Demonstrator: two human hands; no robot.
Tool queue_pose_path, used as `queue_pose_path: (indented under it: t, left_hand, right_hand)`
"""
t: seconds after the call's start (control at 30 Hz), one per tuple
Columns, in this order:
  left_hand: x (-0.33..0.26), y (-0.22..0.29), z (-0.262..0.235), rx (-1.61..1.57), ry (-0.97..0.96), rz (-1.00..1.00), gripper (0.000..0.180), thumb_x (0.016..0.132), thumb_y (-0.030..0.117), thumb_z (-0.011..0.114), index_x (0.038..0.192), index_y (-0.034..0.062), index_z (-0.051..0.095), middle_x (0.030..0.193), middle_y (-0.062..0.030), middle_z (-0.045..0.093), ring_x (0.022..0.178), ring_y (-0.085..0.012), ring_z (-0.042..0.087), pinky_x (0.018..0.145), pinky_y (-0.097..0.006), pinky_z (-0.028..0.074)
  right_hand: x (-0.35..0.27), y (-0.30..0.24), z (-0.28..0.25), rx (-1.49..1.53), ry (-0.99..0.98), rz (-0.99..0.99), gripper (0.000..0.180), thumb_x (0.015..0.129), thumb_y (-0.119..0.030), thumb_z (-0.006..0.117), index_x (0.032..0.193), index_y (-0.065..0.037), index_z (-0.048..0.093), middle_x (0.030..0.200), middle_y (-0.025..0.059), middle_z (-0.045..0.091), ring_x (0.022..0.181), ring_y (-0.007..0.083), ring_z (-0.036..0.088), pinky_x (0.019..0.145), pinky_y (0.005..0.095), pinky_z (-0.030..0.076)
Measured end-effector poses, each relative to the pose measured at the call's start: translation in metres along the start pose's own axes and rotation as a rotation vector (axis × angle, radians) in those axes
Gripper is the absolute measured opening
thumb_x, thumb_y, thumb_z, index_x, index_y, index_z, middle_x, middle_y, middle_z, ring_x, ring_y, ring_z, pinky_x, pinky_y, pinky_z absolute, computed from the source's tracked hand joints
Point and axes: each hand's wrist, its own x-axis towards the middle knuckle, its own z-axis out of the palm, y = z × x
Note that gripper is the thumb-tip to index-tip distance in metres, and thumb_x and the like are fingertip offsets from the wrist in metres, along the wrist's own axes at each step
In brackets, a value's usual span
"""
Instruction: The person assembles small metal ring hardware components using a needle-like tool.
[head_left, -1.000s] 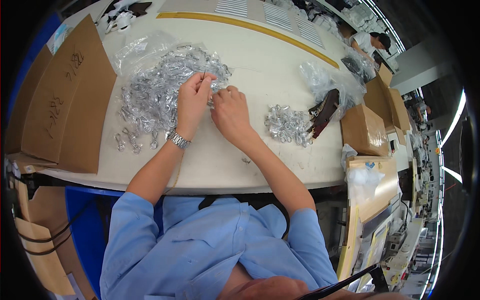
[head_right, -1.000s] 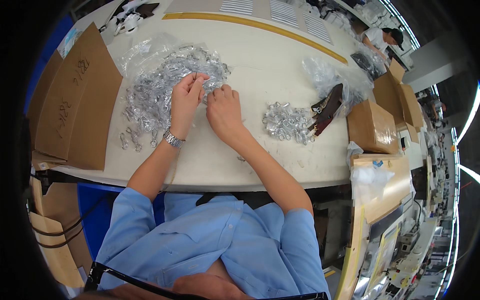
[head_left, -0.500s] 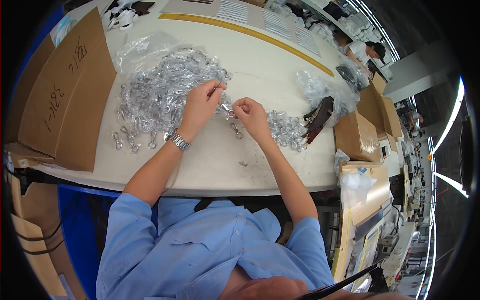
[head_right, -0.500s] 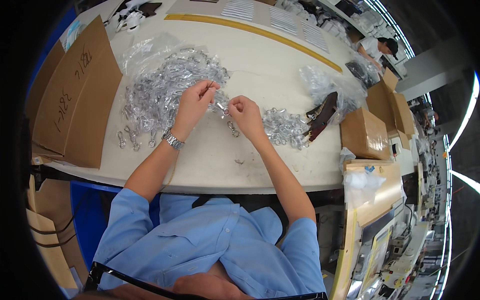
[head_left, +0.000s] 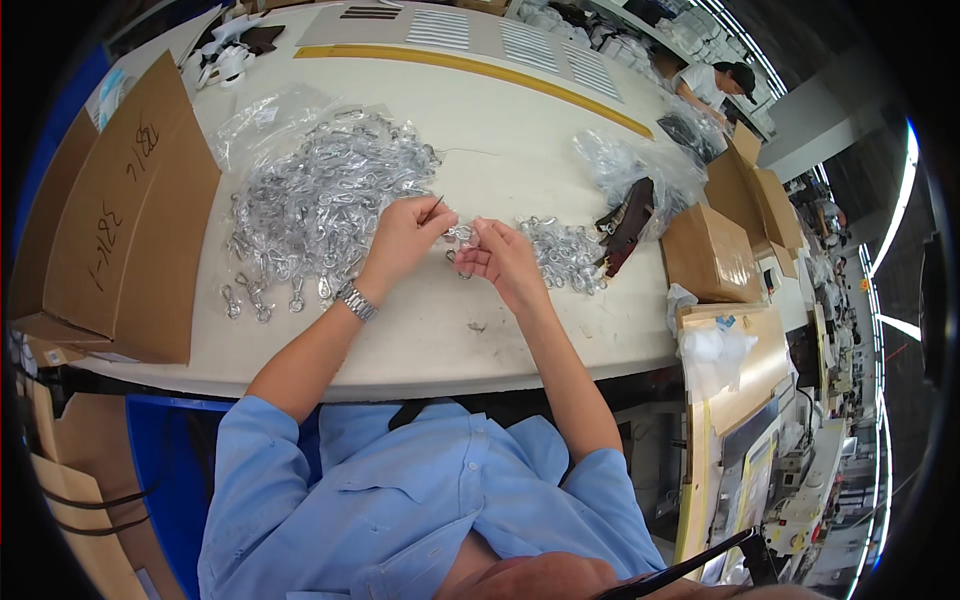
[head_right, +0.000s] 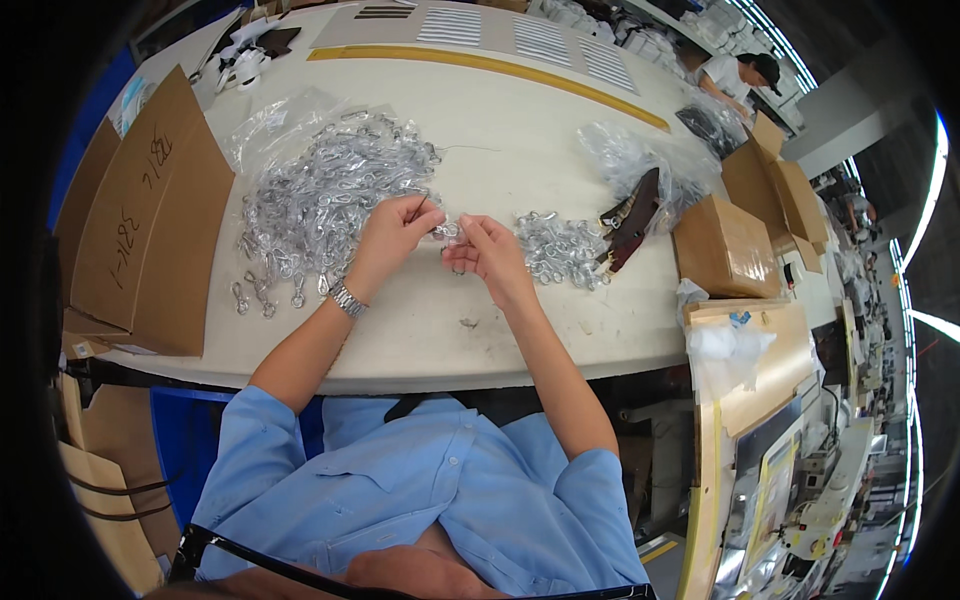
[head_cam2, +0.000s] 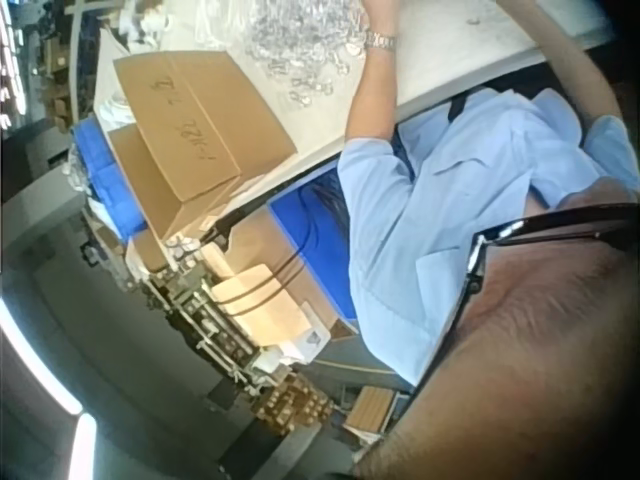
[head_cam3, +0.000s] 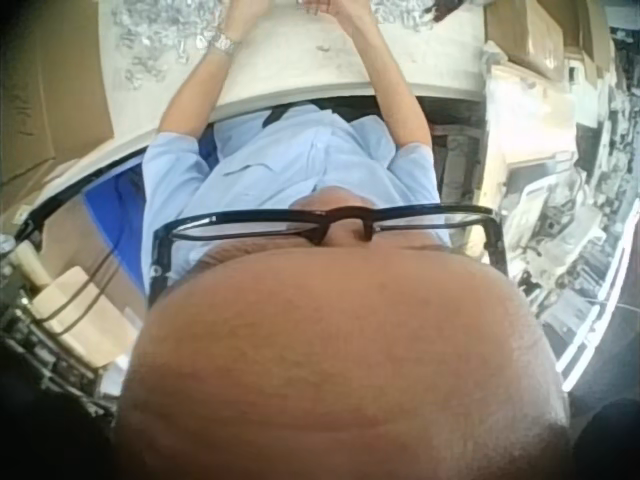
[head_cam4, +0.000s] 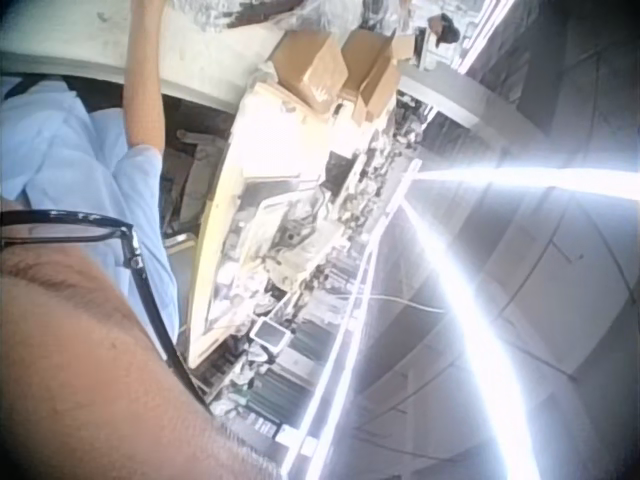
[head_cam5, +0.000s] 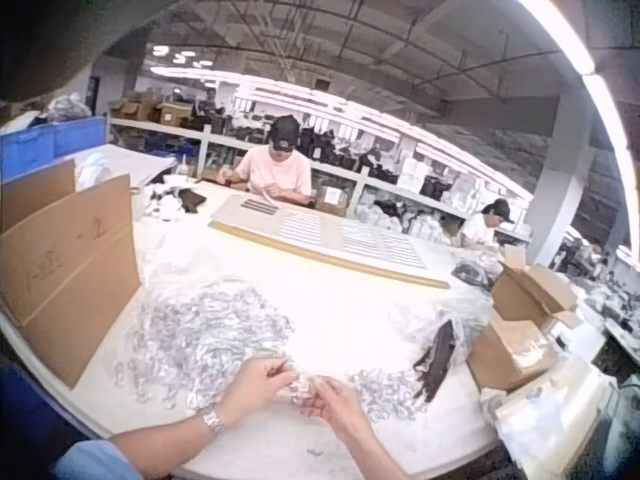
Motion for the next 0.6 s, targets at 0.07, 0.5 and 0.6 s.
queue_pose_path:
  t: [0.07,0.5,0.6]
  left_hand:
    - [-0.001,-0.002,0.007,-0.039,0.033,0.043,0.019,0.099,0.02,0.076,0.095,0.002,0.069,0.07,0.0047,0.062,0.061,-0.0014,0.047,0.055,-0.023,0.038]
    - [-0.012,0.008,0.013,-0.716,-0.111,-0.363,0.028,0.102,0.029,0.075,0.091,0.0087,0.061,0.077,-0.0002,0.066,0.046,-0.0008,0.045,0.039,-0.02,0.024]
    - [-0.01,0.001,0.015,-0.757,-0.344,-0.409,0.024,0.104,0.029,0.073,0.101,0.0063,0.065,0.08,-0.0013,0.067,0.045,-0.0003,0.042,0.038,-0.02,0.022]
  right_hand:
    - [-0.007,0.012,0.003,0.008,0.04,-0.032,0.017,0.106,-0.018,0.067,0.11,-0.001,0.065,0.091,0.0067,0.07,0.08,0.0152,0.072,0.074,0.031,0.063]
    - [-0.014,-0.015,-0.001,-0.297,0.052,-0.321,0.013,0.103,-0.014,0.068,0.105,-0.001,0.068,0.088,0.0033,0.07,0.077,0.0122,0.069,0.075,0.03,0.06]
    - [-0.014,-0.026,-0.008,-0.382,0.082,-0.311,0.012,0.104,-0.012,0.067,0.104,0.0,0.067,0.09,0.0044,0.071,0.078,0.0112,0.069,0.077,0.0285,0.059]
